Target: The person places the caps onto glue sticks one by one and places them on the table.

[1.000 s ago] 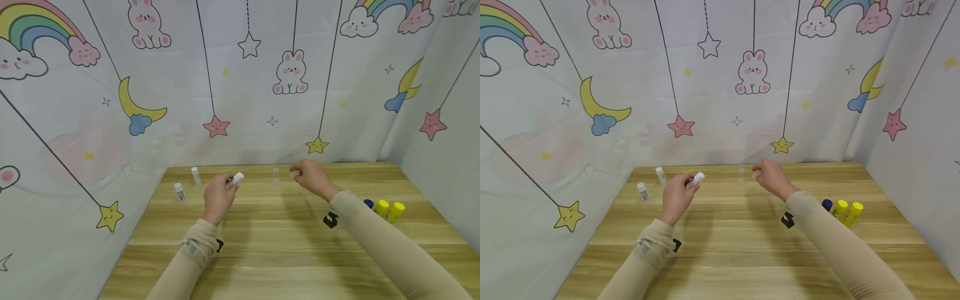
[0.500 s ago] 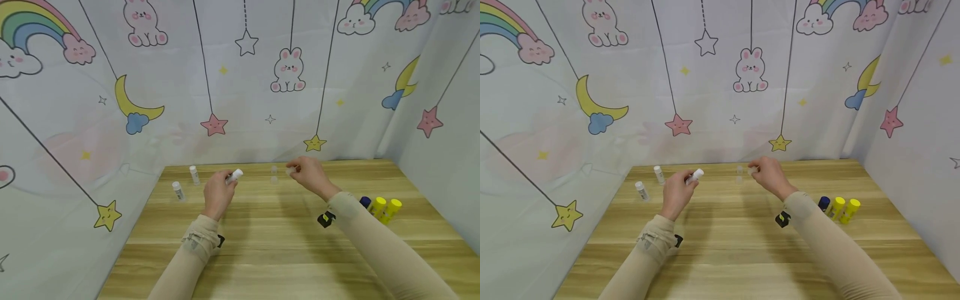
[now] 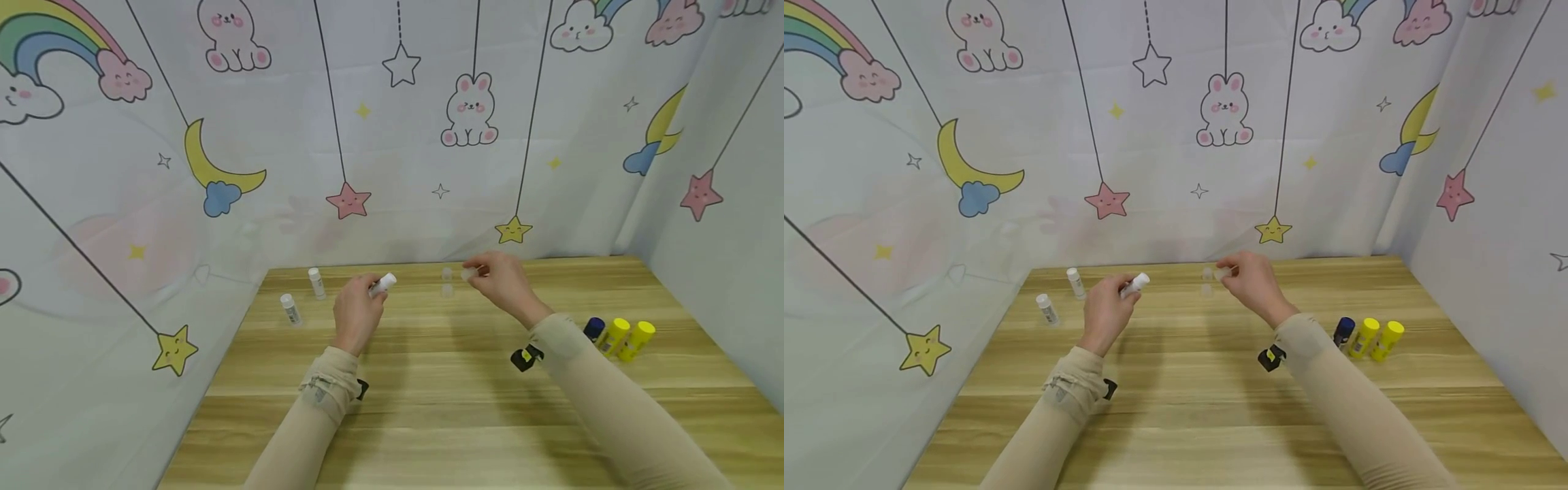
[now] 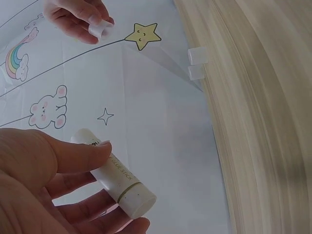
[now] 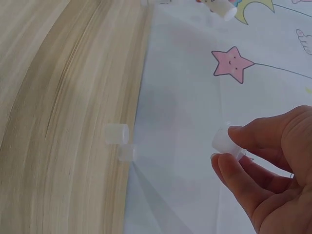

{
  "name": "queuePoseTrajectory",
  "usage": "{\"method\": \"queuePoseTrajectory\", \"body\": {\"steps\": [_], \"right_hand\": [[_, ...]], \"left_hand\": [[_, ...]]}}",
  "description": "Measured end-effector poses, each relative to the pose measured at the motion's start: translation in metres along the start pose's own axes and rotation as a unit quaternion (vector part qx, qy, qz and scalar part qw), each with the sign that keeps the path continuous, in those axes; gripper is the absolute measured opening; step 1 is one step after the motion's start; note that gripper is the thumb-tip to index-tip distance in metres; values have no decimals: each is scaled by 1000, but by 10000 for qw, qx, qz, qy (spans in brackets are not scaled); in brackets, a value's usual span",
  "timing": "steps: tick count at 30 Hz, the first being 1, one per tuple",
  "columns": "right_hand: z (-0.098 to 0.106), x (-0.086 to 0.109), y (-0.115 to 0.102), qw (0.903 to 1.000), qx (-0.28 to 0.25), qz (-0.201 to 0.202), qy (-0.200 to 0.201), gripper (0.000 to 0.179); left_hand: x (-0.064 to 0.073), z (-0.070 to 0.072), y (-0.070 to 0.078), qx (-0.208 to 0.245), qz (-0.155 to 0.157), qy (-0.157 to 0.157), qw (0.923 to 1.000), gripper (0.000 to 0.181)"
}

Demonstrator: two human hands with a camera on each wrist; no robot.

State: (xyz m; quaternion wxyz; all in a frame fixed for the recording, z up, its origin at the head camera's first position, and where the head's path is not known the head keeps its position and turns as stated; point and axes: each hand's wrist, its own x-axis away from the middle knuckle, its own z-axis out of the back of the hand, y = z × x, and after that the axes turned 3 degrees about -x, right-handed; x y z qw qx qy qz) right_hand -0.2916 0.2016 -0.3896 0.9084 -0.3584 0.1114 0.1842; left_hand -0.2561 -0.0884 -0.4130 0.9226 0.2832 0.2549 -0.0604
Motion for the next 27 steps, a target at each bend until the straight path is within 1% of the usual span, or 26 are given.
{"method": "queuePoseTrajectory", "body": {"steps": [4, 9, 15, 22, 27], "right_hand": [[-2, 1, -3, 9999, -120, -58, 49, 25], [-4, 2, -7, 9994, -307, -123, 54, 25], [-6, 3, -11, 9990, -392, -195, 113, 26], [-9, 2, -18, 9981, -492, -280, 233, 25], [-12, 2, -21, 9980, -518, -248, 263, 26]], "left_hand": [[0, 0, 0, -44, -9, 20, 10000, 30], [0, -2, -1, -95, 3, -33, 9999, 29], [-1, -4, -1, -93, 47, -54, 9999, 29], [-2, -8, 1, -56, -50, -33, 10000, 28], [0, -10, 4, -56, -127, -26, 9999, 27]]}}
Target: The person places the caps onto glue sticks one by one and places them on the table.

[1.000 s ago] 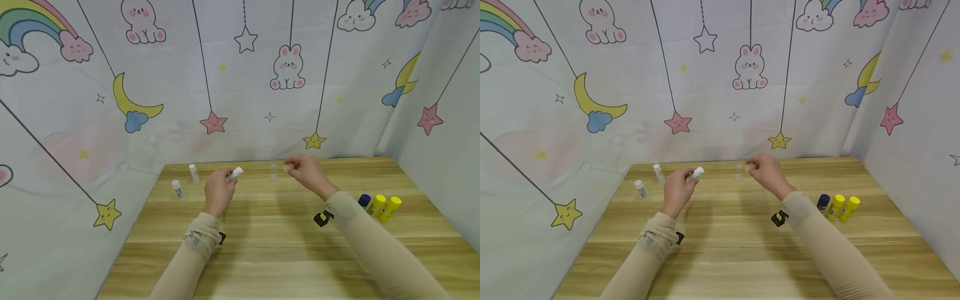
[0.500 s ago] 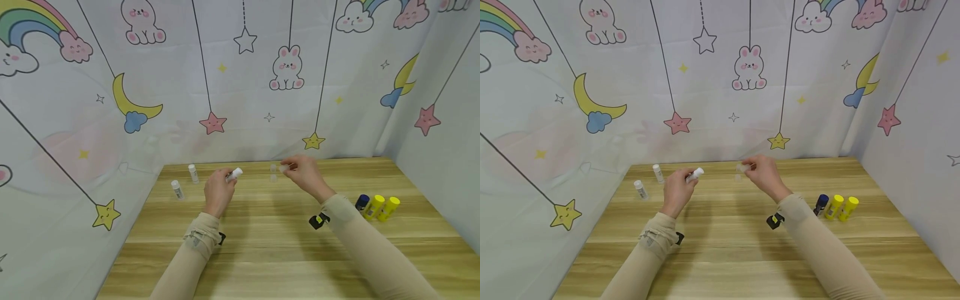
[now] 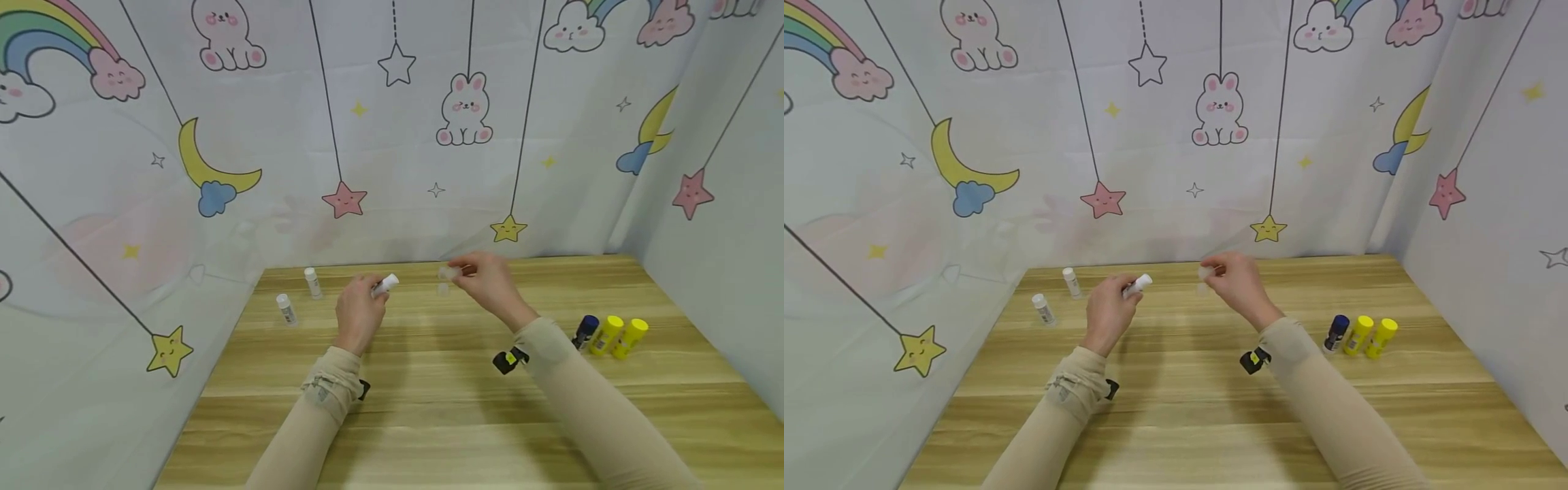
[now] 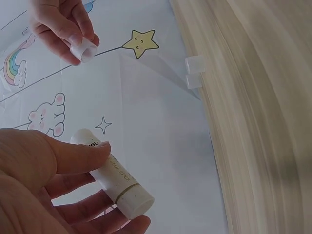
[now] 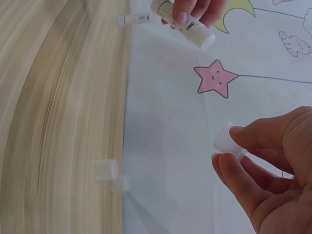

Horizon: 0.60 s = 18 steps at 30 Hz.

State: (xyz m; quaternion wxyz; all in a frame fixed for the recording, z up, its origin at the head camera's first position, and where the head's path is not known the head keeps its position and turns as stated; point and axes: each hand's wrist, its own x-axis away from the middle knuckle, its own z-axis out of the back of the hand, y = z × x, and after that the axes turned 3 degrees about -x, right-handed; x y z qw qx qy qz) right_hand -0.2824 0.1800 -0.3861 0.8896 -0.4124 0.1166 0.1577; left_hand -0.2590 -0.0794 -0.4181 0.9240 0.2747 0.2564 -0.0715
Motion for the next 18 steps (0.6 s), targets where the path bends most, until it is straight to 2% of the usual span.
{"method": "queuePoseTrajectory", "body": {"steps": [10, 18], "right_hand": [[-3, -1, -5, 9999, -43, 133, 63, 27], [-4, -1, -11, 9999, -152, 70, 17, 26]], "left_hand": [[4, -1, 5, -34, -157, -15, 9999, 28], [7, -8, 9, -136, -284, -60, 9995, 28]]}}
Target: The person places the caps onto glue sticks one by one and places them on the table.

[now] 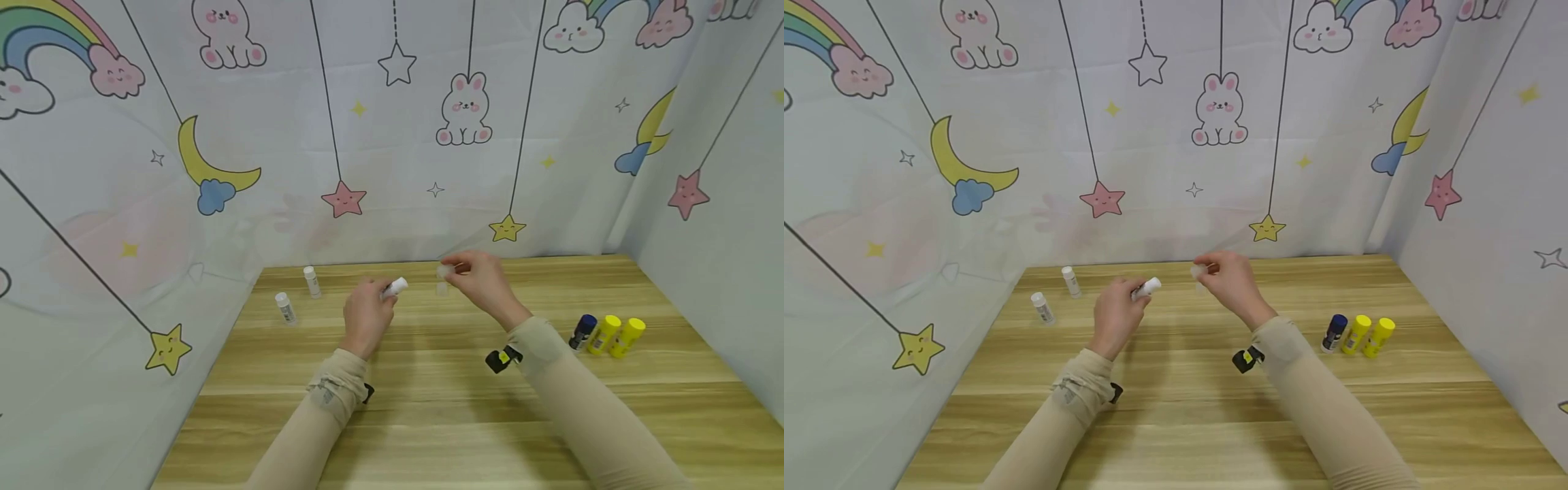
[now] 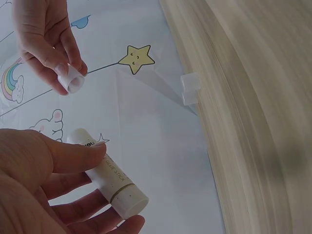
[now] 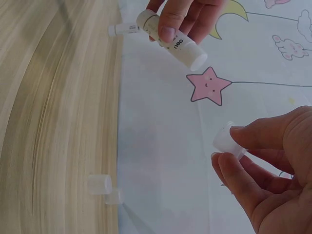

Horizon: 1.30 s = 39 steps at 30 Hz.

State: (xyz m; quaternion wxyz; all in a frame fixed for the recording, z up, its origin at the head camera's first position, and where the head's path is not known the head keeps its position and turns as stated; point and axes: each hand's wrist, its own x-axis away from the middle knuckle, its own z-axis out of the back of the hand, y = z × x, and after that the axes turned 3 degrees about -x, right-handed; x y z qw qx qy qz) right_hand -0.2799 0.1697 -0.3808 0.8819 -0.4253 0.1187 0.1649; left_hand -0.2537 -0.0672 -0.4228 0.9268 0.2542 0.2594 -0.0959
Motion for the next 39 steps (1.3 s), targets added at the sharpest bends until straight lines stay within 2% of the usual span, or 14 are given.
{"method": "queuePoseTrajectory", "body": {"steps": [7, 17, 25, 33, 39], "right_hand": [[0, 0, -2, 10000, 2, -32, 28, 25], [-3, -4, -3, 9999, -104, 125, 7, 25], [-5, -6, -2, 9998, -107, 180, -19, 25], [-11, -5, -4, 9991, -323, 252, -145, 24], [-17, -3, -4, 9978, -514, 267, -316, 24]], "left_hand": [[1, 0, 5, 67, -47, 87, 9999, 27], [2, -4, 12, 88, -183, 214, 9996, 25], [1, -9, 14, 22, -194, 167, 9997, 26], [2, -10, 19, 34, -156, 121, 9998, 26], [2, -11, 21, -132, -175, 117, 9997, 25]]}}
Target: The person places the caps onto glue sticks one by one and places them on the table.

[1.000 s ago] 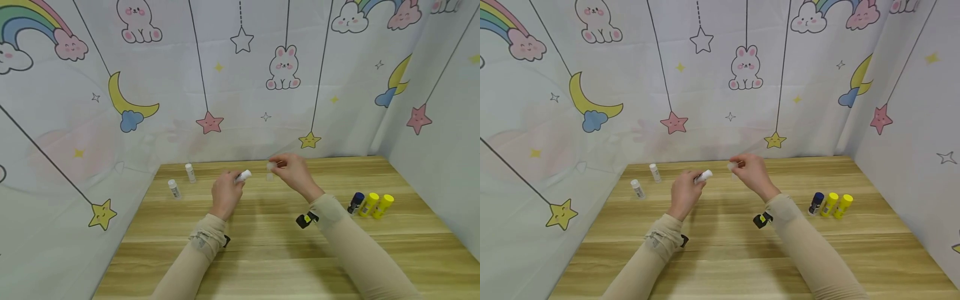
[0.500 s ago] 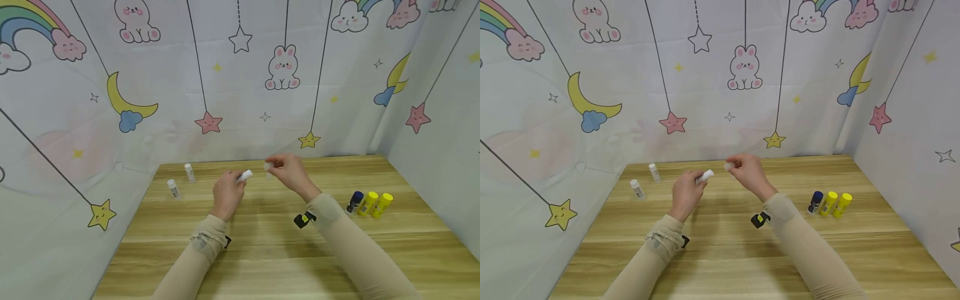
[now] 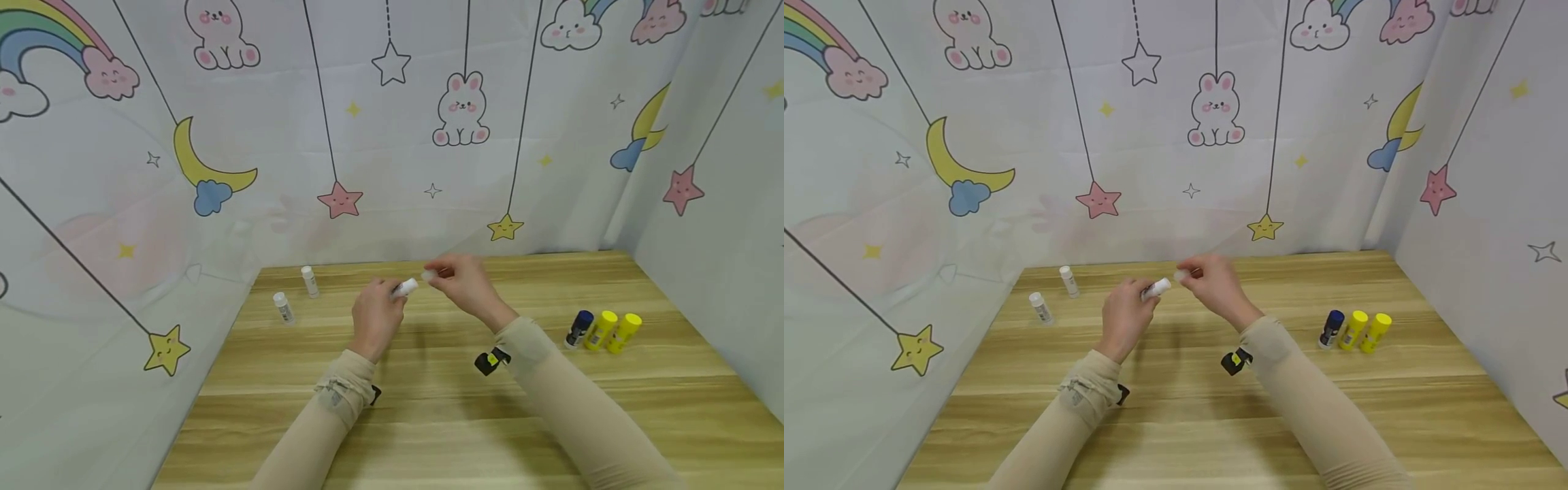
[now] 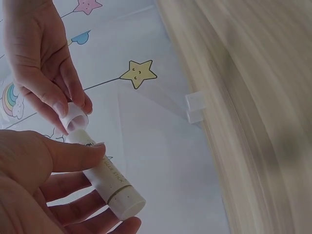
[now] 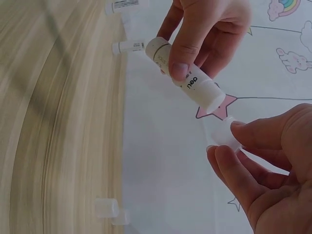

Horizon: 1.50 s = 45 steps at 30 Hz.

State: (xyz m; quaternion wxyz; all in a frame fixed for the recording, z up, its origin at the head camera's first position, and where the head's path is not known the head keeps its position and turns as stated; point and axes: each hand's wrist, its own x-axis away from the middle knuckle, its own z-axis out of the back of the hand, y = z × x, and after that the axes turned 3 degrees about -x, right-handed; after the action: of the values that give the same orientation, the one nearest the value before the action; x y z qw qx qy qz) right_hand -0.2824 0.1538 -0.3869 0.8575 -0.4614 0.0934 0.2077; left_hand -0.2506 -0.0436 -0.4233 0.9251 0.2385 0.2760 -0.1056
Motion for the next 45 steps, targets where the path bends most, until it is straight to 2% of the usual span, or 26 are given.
{"method": "queuePoseTrajectory", "body": {"steps": [11, 22, 36, 45], "right_hand": [[-9, 0, -1, 9997, -60, 89, -204, 23], [-10, 0, -3, 9994, -43, 271, -214, 23], [-16, 1, -4, 9996, -36, 203, -183, 22], [-20, 1, -1, 9995, -73, 139, -260, 21]], "left_hand": [[3, -2, -1, -36, -97, 110, 9999, 22], [3, -1, 0, -43, -97, 160, 9998, 21], [4, 1, 2, -132, -127, 211, 9996, 23], [5, 2, 3, -95, -144, 87, 9998, 24]]}}
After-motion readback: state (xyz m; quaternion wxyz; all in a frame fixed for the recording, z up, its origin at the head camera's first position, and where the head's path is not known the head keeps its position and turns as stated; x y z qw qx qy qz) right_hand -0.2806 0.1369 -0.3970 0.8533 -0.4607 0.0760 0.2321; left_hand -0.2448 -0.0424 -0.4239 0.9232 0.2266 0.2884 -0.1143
